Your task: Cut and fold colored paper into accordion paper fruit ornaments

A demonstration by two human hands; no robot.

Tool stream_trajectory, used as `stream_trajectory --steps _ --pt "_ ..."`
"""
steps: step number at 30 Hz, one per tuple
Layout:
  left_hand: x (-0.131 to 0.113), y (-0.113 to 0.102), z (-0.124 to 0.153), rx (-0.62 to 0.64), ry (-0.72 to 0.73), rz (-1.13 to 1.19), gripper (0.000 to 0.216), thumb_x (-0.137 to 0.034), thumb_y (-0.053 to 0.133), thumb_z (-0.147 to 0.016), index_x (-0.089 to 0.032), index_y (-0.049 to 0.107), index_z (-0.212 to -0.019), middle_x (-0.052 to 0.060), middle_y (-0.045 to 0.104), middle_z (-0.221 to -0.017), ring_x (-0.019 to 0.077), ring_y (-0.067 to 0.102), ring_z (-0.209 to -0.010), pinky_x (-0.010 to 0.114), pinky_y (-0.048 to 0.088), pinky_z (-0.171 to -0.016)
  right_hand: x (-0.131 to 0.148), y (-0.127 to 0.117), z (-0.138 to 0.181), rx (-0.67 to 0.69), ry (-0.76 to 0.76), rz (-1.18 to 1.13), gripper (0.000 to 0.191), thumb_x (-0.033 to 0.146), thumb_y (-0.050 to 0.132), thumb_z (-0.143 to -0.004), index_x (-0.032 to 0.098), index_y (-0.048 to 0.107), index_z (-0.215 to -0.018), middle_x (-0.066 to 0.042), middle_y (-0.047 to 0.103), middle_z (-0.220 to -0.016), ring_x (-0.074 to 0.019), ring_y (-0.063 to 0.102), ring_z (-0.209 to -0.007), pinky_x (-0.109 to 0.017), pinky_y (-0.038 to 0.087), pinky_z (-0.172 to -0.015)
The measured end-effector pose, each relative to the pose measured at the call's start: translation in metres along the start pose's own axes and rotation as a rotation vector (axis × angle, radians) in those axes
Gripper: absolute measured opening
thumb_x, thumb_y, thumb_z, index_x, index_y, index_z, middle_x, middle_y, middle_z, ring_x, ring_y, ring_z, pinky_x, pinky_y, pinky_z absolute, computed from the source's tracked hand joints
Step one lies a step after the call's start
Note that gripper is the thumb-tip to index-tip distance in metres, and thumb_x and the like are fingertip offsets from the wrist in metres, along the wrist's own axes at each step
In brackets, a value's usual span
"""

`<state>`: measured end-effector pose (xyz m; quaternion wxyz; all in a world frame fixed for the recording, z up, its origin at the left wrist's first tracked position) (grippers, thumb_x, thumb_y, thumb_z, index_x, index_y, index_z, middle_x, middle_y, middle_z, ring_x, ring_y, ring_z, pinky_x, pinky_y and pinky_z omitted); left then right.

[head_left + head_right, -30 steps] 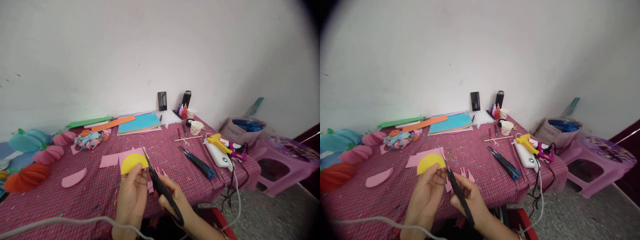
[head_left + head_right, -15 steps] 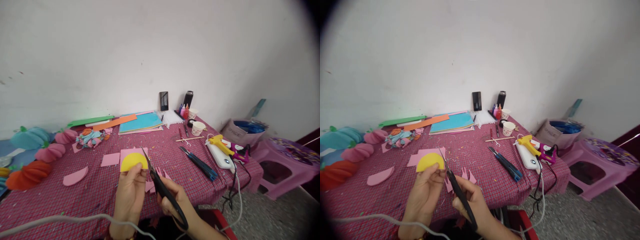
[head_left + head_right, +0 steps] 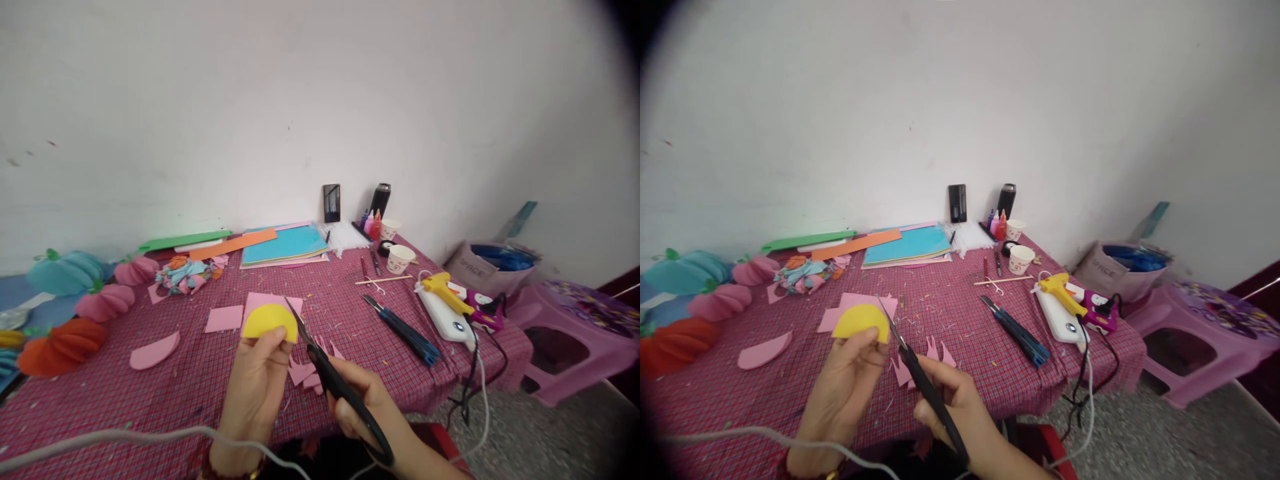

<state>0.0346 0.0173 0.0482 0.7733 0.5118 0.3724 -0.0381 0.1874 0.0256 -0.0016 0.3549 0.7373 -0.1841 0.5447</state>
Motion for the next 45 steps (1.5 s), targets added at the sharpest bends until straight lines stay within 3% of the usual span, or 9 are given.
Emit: stream_trajectory --steps 7,10,15,22,27,36,45 --pt "-0.009 -0.004 -0.004 0.037 -0.102 -0.111 0.025 -0.002 0.079 -0.049 -0.013 0.066 -0.068 -0.001 0.067 -0.067 0.0094 0.062 -0.061 0.017 0.053 -0.056 0.005 -0.013 0.006 0.013 0.08 0.088 0.053 0.042 0.073 -0.074 0.025 0.062 -0.122 0.005 0.041 -0.063 -0.0051 0.031 -0.049 -0.018 0.024 -0.041" --pt "-0.01 -0.005 -0.003 0.052 -0.076 -0.18 0.025 -0.004 0.078 -0.05 -0.013 0.067 -0.07 0.0 0.067 -0.065 0.01 0.062 -0.06 0.018 0.053 -0.058 0.008 -0.016 0.006 0.016 0.113 0.124 0.054 0.043 0.073 -0.074 0.025 0.06 -0.123 0.004 0.043 -0.067 -0.0061 0.032 -0.051 -0.019 0.025 -0.043" --pt "0.0 -0.007 0.0 0.055 -0.051 -0.205 0.027 -0.005 0.077 -0.051 -0.014 0.069 -0.076 -0.001 0.067 -0.065 0.0112 0.063 -0.062 0.019 0.052 -0.06 0.006 -0.014 0.005 0.067 0.126 0.035 0.065 0.053 0.069 -0.074 0.024 0.052 -0.13 0.001 0.048 -0.078 -0.0076 0.037 -0.058 -0.022 0.028 -0.05" --pt "0.013 -0.012 0.005 0.053 -0.108 -0.255 0.017 -0.006 0.076 -0.053 -0.012 0.068 -0.067 0.002 0.067 -0.067 0.0114 0.062 -0.062 0.02 0.051 -0.061 0.004 -0.012 0.002 0.067 0.118 0.019 0.065 0.052 0.068 -0.076 0.023 0.049 -0.131 0.0 0.048 -0.081 -0.0099 0.038 -0.063 -0.024 0.029 -0.055" --pt "0.015 -0.011 0.007 0.061 -0.105 -0.227 0.024 -0.006 0.075 -0.054 -0.013 0.069 -0.077 0.001 0.067 -0.066 0.0114 0.061 -0.061 0.022 0.051 -0.061 0.006 -0.009 0.003 0.086 0.13 0.039 0.065 0.054 0.066 -0.078 0.023 0.045 -0.132 -0.002 0.046 -0.086 -0.0119 0.039 -0.071 -0.025 0.03 -0.061" --pt "0.015 -0.009 0.008 0.058 -0.089 -0.244 0.027 -0.007 0.074 -0.054 -0.014 0.07 -0.08 0.0 0.067 -0.066 0.011 0.061 -0.062 0.02 0.051 -0.062 -0.005 -0.008 0.006 0.063 0.098 0.033 0.067 0.061 0.062 -0.077 0.022 0.047 -0.13 0.001 0.044 -0.077 -0.0096 0.036 -0.061 -0.023 0.029 -0.053" --pt "0.014 -0.009 0.008 0.09 -0.109 -0.236 0.026 -0.005 0.075 -0.054 -0.014 0.069 -0.077 -0.001 0.067 -0.066 0.0097 0.06 -0.06 0.018 0.051 -0.06 -0.009 -0.008 0.008 0.022 0.081 -0.099 0.065 0.057 0.07 -0.073 0.021 0.054 -0.125 0.005 0.041 -0.067 -0.0049 0.028 -0.051 -0.019 0.021 -0.045"
Point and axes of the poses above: each hand's wrist, its own z-axis away from the middle knuckle, its own y-axis out of the palm, x = y × z, the point moved 2 cm from there along -z, towards the middle knuckle
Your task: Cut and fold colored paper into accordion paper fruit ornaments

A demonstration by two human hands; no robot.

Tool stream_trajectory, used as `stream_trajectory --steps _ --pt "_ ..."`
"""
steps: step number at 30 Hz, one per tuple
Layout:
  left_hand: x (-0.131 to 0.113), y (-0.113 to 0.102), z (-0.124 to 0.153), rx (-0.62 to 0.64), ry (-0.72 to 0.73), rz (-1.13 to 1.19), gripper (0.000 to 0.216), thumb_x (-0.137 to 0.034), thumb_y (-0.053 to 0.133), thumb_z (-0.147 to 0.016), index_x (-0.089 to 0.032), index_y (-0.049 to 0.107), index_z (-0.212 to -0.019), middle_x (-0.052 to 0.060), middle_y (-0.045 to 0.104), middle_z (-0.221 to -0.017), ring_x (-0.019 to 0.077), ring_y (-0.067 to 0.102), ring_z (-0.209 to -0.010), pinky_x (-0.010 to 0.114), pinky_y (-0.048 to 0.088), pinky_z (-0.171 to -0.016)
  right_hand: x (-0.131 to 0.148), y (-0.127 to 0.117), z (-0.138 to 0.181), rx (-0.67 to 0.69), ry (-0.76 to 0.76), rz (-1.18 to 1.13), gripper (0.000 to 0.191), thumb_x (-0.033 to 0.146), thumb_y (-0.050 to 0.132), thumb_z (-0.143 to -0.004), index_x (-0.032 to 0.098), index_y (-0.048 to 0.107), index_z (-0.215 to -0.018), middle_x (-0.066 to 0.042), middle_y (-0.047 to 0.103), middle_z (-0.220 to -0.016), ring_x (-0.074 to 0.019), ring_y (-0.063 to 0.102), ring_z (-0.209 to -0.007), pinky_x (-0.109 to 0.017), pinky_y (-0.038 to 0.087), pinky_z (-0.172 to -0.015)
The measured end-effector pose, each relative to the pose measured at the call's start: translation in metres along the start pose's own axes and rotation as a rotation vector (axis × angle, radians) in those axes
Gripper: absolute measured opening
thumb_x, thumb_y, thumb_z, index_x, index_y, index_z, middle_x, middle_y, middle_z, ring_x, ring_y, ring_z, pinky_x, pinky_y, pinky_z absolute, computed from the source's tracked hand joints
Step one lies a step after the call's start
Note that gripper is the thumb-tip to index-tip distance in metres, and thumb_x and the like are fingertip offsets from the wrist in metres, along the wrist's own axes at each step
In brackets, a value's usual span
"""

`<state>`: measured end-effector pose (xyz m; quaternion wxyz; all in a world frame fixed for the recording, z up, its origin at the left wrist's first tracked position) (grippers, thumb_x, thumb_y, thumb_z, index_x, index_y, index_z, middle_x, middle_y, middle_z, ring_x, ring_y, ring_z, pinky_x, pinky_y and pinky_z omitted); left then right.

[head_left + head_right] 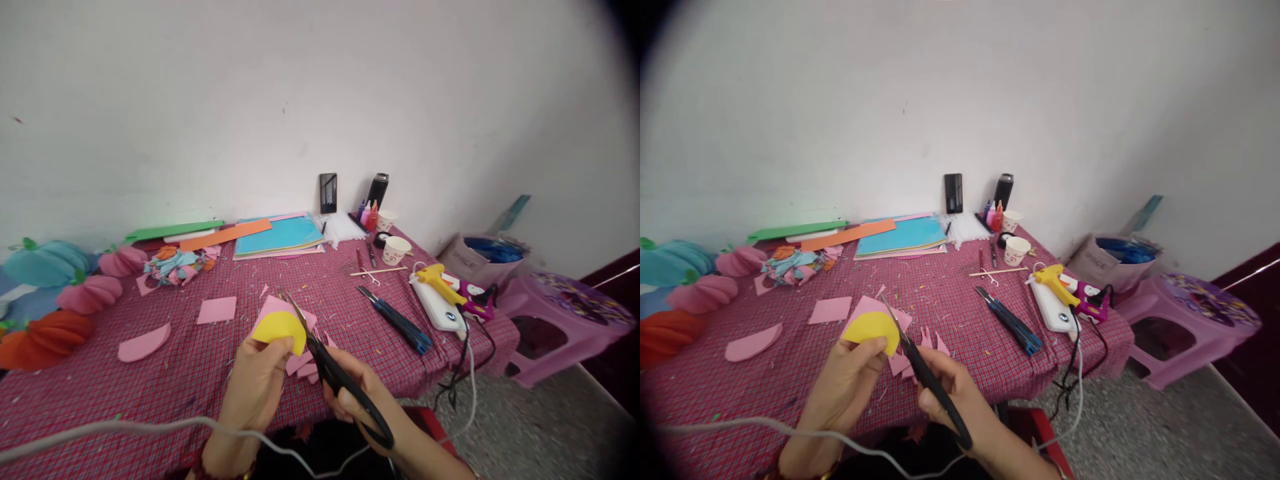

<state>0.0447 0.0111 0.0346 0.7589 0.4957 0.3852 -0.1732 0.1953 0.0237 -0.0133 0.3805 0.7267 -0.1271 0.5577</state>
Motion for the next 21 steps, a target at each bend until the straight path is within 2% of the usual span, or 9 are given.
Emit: stream_trajectory --steps 8,14,21 --pt "-0.005 -0.002 -0.003 0.067 -0.048 0.052 0.031 -0.002 0.077 -0.052 -0.016 0.069 -0.078 -0.002 0.067 -0.068 0.009 0.062 -0.062 0.017 0.052 -0.063 0.006 -0.005 0.003 -0.003 0.025 -0.012 0.064 0.05 0.073 -0.073 0.022 0.056 -0.127 0.005 0.04 -0.064 -0.0036 0.026 -0.048 -0.017 0.02 -0.041" --pt "-0.006 -0.005 -0.003 0.162 -0.121 0.039 0.022 -0.003 0.076 -0.057 -0.015 0.068 -0.075 -0.001 0.067 -0.071 0.0086 0.062 -0.066 0.017 0.053 -0.066 0.013 -0.012 0.009 0.001 0.093 0.097 0.071 0.059 0.07 -0.071 0.021 0.055 -0.129 0.006 0.037 -0.063 -0.003 0.026 -0.047 -0.016 0.02 -0.039" --pt "-0.008 -0.007 -0.004 0.207 -0.158 -0.013 0.017 -0.004 0.074 -0.057 -0.014 0.069 -0.071 0.0 0.065 -0.068 0.0086 0.059 -0.062 0.017 0.05 -0.062 0.024 -0.017 0.012 0.035 0.098 0.194 0.068 0.057 0.069 -0.072 0.02 0.056 -0.128 0.006 0.036 -0.062 -0.0043 0.025 -0.048 -0.017 0.019 -0.039"
Point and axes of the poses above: each hand's wrist, its own z-axis away from the middle knuckle, its own y-axis out of the palm, x = y × z, the point moved 2 cm from there along -z, towards the middle knuckle
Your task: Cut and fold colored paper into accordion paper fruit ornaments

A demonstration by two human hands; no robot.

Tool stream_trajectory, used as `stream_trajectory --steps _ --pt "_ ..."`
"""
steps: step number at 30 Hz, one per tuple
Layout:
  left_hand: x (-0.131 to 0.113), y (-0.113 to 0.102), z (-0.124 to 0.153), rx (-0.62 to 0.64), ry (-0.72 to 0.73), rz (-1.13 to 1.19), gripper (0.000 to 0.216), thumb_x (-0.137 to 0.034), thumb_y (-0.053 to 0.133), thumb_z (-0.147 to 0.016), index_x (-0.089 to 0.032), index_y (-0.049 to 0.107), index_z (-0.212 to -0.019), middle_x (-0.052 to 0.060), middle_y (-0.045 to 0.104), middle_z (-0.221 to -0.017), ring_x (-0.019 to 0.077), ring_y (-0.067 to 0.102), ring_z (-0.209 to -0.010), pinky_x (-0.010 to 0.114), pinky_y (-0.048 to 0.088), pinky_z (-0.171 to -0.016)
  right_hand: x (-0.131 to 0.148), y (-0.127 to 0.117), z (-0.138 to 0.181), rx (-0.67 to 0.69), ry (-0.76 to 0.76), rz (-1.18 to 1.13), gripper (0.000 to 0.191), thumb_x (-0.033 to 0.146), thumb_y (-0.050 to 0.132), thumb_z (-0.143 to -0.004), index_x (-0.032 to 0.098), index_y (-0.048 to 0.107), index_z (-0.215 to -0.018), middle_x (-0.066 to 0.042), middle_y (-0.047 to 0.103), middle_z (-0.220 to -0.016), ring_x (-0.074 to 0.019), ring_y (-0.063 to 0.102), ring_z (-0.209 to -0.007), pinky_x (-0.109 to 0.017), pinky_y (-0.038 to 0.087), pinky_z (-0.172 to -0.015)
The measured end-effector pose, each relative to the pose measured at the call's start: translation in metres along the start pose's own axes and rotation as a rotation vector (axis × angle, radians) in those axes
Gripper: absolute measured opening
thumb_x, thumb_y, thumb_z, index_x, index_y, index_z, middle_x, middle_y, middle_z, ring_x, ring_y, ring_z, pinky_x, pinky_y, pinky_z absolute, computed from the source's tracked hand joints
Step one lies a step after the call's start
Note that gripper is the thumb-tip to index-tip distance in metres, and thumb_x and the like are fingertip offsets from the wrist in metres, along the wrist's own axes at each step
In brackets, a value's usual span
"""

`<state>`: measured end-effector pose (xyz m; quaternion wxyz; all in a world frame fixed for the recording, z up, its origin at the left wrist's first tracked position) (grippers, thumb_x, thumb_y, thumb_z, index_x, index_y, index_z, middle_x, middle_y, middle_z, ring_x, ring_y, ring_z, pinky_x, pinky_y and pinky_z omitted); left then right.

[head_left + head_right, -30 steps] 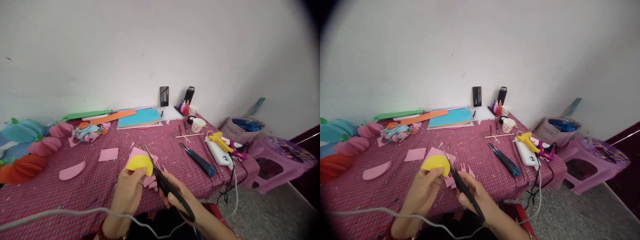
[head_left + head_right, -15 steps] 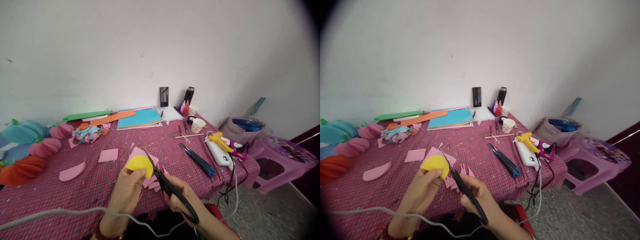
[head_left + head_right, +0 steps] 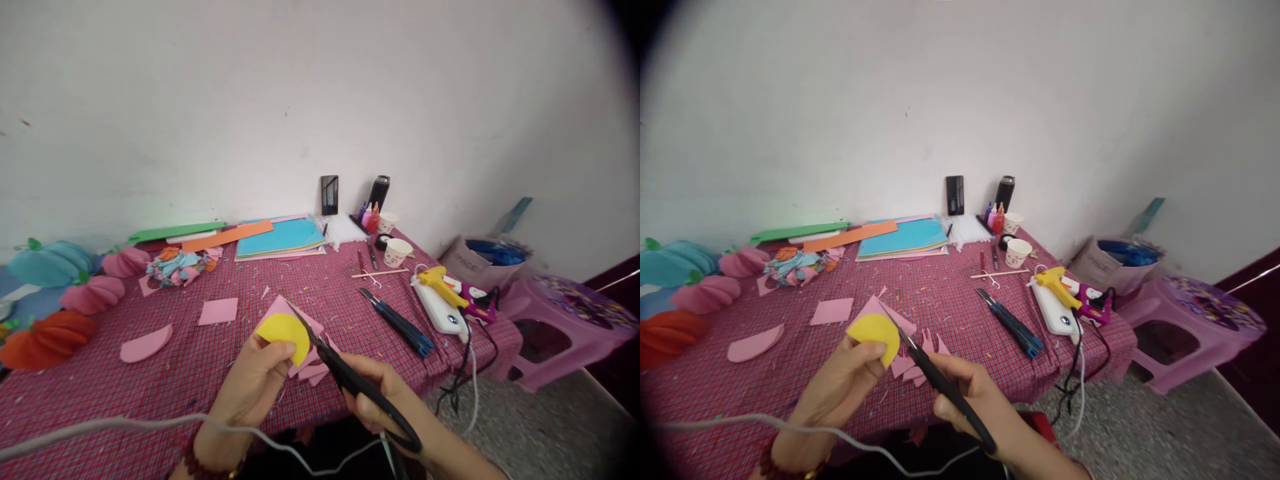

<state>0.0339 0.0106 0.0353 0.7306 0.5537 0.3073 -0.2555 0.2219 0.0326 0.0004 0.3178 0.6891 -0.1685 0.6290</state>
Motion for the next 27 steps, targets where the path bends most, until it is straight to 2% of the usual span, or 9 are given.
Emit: stream_trajectory --steps 8,12,16,23,27 --pt "-0.002 -0.001 0.001 0.032 -0.032 -0.072 0.016 -0.005 0.073 -0.056 -0.014 0.068 -0.069 -0.001 0.062 -0.063 0.0083 0.056 -0.057 0.018 0.047 -0.056 0.014 -0.001 0.003 -0.002 0.022 0.118 0.062 0.054 0.067 -0.075 0.019 0.058 -0.126 0.004 0.035 -0.066 -0.0068 0.027 -0.054 -0.019 0.021 -0.045" --pt "-0.004 -0.004 0.001 0.084 -0.036 -0.115 0.013 -0.007 0.071 -0.056 -0.013 0.068 -0.067 -0.001 0.062 -0.062 0.0086 0.055 -0.055 0.019 0.045 -0.054 0.018 -0.001 0.006 0.047 0.011 0.061 0.056 0.05 0.068 -0.077 0.022 0.06 -0.125 0.005 0.036 -0.065 -0.0062 0.026 -0.053 -0.019 0.022 -0.046" --pt "-0.006 -0.006 0.003 0.073 -0.091 -0.154 0.02 -0.009 0.073 -0.053 -0.013 0.07 -0.072 0.001 0.065 -0.064 0.0115 0.058 -0.057 0.022 0.047 -0.057 0.022 -0.003 0.009 0.086 0.042 0.035 0.052 0.044 0.07 -0.077 0.026 0.06 -0.124 0.005 0.035 -0.065 -0.0068 0.025 -0.054 -0.018 0.025 -0.048" --pt "-0.003 -0.006 0.004 0.051 -0.134 -0.076 0.02 -0.006 0.071 -0.051 -0.014 0.069 -0.07 0.0 0.065 -0.064 0.0111 0.059 -0.057 0.021 0.047 -0.057 0.013 -0.011 0.013 0.068 0.086 0.125 0.05 0.035 0.069 -0.079 0.028 0.058 -0.127 0.005 0.038 -0.067 -0.0066 0.03 -0.057 -0.018 0.027 -0.051" --pt "-0.002 -0.008 0.0 0.068 -0.151 -0.05 0.023 -0.005 0.071 -0.051 -0.014 0.069 -0.072 -0.001 0.065 -0.065 0.0099 0.059 -0.057 0.019 0.046 -0.055 0.006 -0.015 0.013 0.052 0.105 0.147 0.052 0.035 0.071 -0.078 0.026 0.058 -0.127 0.005 0.038 -0.066 -0.0056 0.03 -0.055 -0.017 0.026 -0.048"
Point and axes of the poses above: each hand's wrist, its own z-axis away from the middle knuckle, its own y-axis out of the palm, x = y × z, the point moved 2 cm from there along -z, towards the middle knuckle
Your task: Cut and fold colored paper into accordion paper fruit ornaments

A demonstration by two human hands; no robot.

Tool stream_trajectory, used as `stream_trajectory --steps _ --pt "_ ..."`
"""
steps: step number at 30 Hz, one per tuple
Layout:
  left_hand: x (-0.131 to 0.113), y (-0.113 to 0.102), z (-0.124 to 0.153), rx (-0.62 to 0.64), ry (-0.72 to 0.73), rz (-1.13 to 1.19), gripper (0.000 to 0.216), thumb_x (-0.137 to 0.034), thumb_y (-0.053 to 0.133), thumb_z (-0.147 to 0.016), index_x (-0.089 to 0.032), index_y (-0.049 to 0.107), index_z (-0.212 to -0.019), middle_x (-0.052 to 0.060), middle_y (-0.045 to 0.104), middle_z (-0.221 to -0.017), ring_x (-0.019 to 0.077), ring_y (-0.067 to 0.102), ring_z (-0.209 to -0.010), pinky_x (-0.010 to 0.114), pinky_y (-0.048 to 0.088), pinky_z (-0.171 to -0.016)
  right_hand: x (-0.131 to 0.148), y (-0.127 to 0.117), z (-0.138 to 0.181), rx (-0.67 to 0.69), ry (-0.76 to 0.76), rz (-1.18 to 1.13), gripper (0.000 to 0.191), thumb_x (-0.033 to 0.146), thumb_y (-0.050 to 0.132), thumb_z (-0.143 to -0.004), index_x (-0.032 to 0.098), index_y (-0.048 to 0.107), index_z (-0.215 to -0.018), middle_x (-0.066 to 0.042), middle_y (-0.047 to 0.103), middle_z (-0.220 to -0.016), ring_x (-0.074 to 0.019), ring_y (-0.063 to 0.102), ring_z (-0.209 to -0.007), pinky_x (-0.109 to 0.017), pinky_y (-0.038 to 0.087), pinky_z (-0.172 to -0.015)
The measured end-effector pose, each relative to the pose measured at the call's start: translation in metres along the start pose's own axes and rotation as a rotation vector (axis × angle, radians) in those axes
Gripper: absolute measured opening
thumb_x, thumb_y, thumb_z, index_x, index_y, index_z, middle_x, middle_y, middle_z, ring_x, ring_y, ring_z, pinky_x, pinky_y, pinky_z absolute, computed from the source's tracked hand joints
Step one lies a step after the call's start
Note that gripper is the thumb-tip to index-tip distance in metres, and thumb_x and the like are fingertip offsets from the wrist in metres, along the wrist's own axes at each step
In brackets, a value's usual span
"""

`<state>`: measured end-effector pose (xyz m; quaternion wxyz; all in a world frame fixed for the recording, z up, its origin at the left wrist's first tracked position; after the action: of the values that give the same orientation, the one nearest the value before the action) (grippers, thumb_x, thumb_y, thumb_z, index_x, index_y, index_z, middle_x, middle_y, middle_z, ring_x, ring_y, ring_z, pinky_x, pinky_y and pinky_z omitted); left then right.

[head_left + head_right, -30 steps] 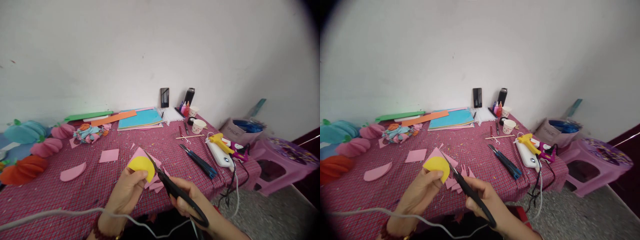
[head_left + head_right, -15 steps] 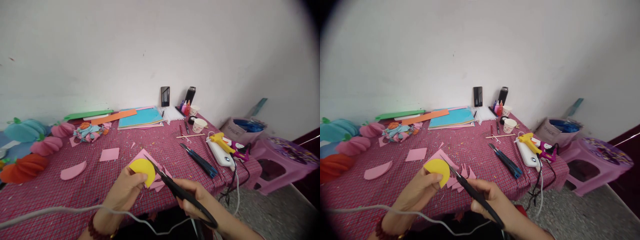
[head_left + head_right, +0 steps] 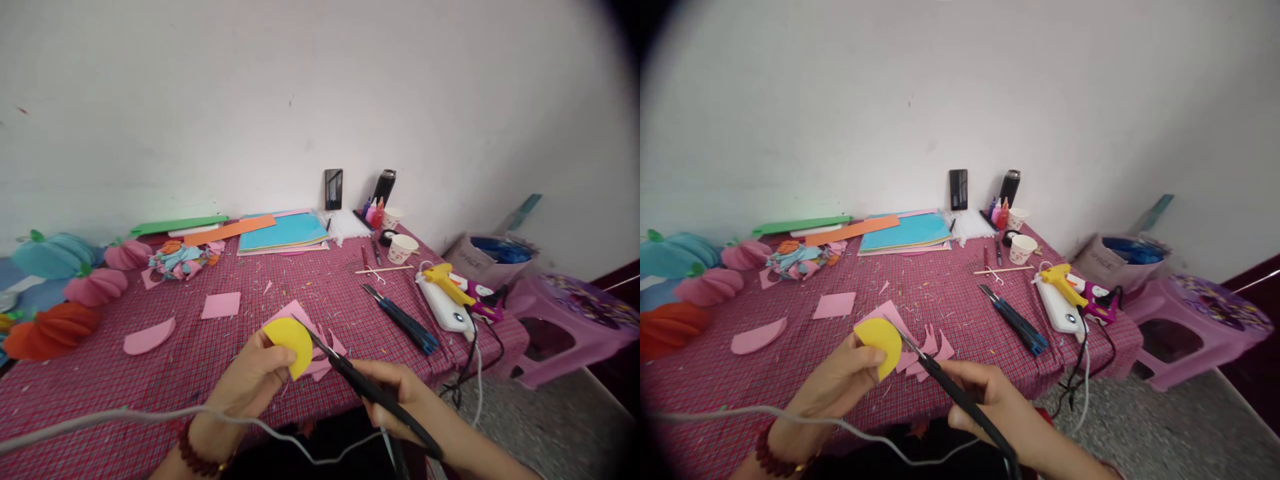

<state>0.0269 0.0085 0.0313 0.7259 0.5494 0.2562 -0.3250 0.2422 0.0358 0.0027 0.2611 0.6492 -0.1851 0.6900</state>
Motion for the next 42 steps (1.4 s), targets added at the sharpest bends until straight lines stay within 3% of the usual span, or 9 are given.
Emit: stream_trajectory --steps 4,9,14,19,24,31,38,42 --pt "-0.001 -0.005 -0.001 0.037 -0.053 -0.063 0.02 -0.007 0.071 -0.052 -0.013 0.068 -0.07 0.001 0.065 -0.063 0.0104 0.058 -0.055 0.019 0.045 -0.053 -0.005 -0.005 0.001 0.094 0.059 -0.064 0.065 0.05 0.068 -0.077 0.021 0.051 -0.132 0.004 0.045 -0.069 -0.0056 0.034 -0.053 -0.017 0.026 -0.045" --pt "0.001 -0.01 0.0 0.078 -0.125 -0.176 0.017 -0.006 0.065 -0.053 -0.012 0.067 -0.069 0.002 0.065 -0.061 0.0109 0.057 -0.053 0.02 0.043 -0.052 -0.001 -0.011 0.001 0.205 0.056 -0.084 0.073 0.059 0.068 -0.073 0.018 0.049 -0.131 -0.003 0.052 -0.087 -0.0096 0.044 -0.069 -0.019 0.033 -0.055" --pt "0.007 -0.008 0.002 0.094 -0.142 -0.231 0.02 -0.002 0.056 -0.057 -0.011 0.068 -0.071 0.0 0.063 -0.061 0.0085 0.056 -0.055 0.017 0.042 -0.055 0.003 -0.006 -0.001 0.194 0.043 -0.051 0.067 0.055 0.068 -0.074 0.018 0.051 -0.127 -0.001 0.049 -0.084 -0.0097 0.04 -0.068 -0.021 0.034 -0.058" --pt "0.021 -0.01 0.002 0.12 -0.197 -0.149 0.018 -0.005 0.064 -0.055 -0.013 0.067 -0.07 0.001 0.062 -0.062 0.0096 0.054 -0.052 0.019 0.042 -0.051 -0.005 -0.001 -0.005 0.185 0.061 -0.12 0.067 0.052 0.068 -0.077 0.02 0.047 -0.131 0.0 0.046 -0.083 -0.0093 0.04 -0.068 -0.021 0.031 -0.056" --pt "0.033 -0.013 0.002 0.089 -0.236 -0.141 0.021 -0.002 0.061 -0.054 -0.012 0.067 -0.072 0.002 0.061 -0.063 0.0096 0.053 -0.055 0.02 0.043 -0.053 0.0 0.003 -0.006 0.171 0.052 -0.126 0.07 0.054 0.069 -0.075 0.018 0.048 -0.131 0.0 0.046 -0.082 -0.0083 0.038 -0.066 -0.02 0.03 -0.055" --pt "0.033 -0.012 0.004 0.119 -0.259 -0.171 0.019 -0.005 0.063 -0.052 -0.012 0.065 -0.07 0.002 0.06 -0.062 0.0099 0.053 -0.052 0.021 0.042 -0.051 -0.001 0.001 -0.003 0.085 0.051 -0.063 0.066 0.053 0.071 -0.072 0.021 0.053 -0.127 0.001 0.046 -0.079 -0.0088 0.038 -0.065 -0.02 0.031 -0.055" --pt "0.031 -0.012 0.006 0.196 -0.268 -0.176 0.021 -0.006 0.063 -0.052 -0.01 0.069 -0.072 0.004 0.063 -0.062 0.0103 0.055 -0.05 0.02 0.043 -0.049 0.003 -0.002 -0.001 0.094 0.063 -0.088 0.066 0.048 0.075 -0.07 0.021 0.056 -0.128 0.0 0.049 -0.08 -0.0089 0.038 -0.066 -0.019 0.03 -0.052" --pt "0.03 -0.01 0.006 0.172 -0.263 -0.182 0.02 -0.004 0.061 -0.054 -0.011 0.069 -0.071 0.004 0.062 -0.061 0.0104 0.054 -0.05 0.02 0.043 -0.049 0.004 -0.002 0.0 0.123 0.053 -0.089 0.063 0.044 0.074 -0.072 0.021 0.054 -0.128 0.0 0.048 -0.08 -0.0078 0.038 -0.063 -0.018 0.031 -0.052"
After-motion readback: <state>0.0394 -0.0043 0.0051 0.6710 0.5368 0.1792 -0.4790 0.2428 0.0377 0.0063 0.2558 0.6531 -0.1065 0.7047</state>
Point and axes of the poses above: each hand's wrist, its own z-axis away from the middle knuckle, its own y-axis out of the palm, x = y × z, the point moved 2 cm from there along -z, towards the middle knuckle
